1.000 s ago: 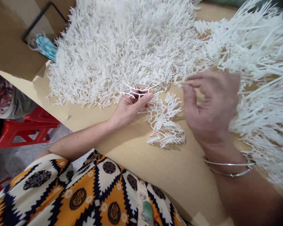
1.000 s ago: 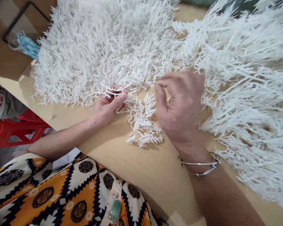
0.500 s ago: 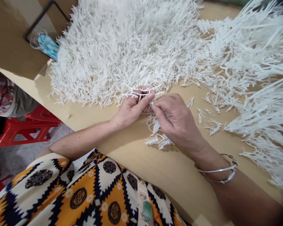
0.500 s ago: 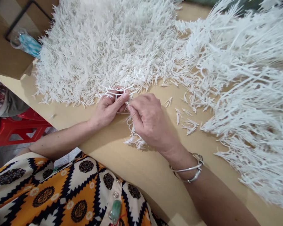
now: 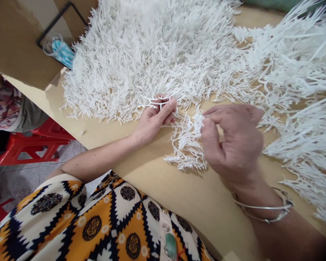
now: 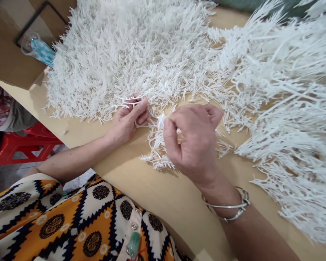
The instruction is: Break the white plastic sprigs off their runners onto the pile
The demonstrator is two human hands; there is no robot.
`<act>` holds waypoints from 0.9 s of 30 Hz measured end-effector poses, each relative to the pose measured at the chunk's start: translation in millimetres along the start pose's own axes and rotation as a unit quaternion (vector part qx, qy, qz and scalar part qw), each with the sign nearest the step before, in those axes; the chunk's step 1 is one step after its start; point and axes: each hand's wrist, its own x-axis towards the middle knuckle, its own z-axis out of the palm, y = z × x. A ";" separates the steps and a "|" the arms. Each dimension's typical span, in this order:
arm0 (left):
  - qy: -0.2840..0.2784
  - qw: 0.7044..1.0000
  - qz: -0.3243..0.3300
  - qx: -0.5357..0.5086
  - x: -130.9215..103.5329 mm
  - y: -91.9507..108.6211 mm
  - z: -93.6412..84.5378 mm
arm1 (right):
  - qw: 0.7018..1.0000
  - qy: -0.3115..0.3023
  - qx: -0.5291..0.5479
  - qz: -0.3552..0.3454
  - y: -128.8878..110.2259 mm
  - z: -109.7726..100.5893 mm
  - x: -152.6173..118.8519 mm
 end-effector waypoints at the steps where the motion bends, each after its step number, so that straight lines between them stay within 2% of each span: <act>1: -0.002 1.000 0.000 -0.003 0.0 0.1 -0.1 | 1.000 0.011 0.006 0.011 4.4 -2.0 2.1; 8: -0.026 1.000 0.005 -0.011 0.2 -1.2 -1.6 | 0.999 -0.030 0.036 0.018 19.3 4.0 1.3; 13: -0.023 1.000 0.004 -0.005 0.0 -2.3 -4.6 | 0.997 -0.030 0.050 0.044 22.8 7.1 1.2; 20: -0.058 0.998 -0.005 0.002 -0.6 1.8 -5.9 | 0.998 -0.033 0.051 0.033 26.3 11.6 -1.4; 27: -0.049 0.999 -0.001 -0.009 -1.5 7.0 -0.4 | 0.998 -0.044 0.032 0.014 28.2 16.3 -7.1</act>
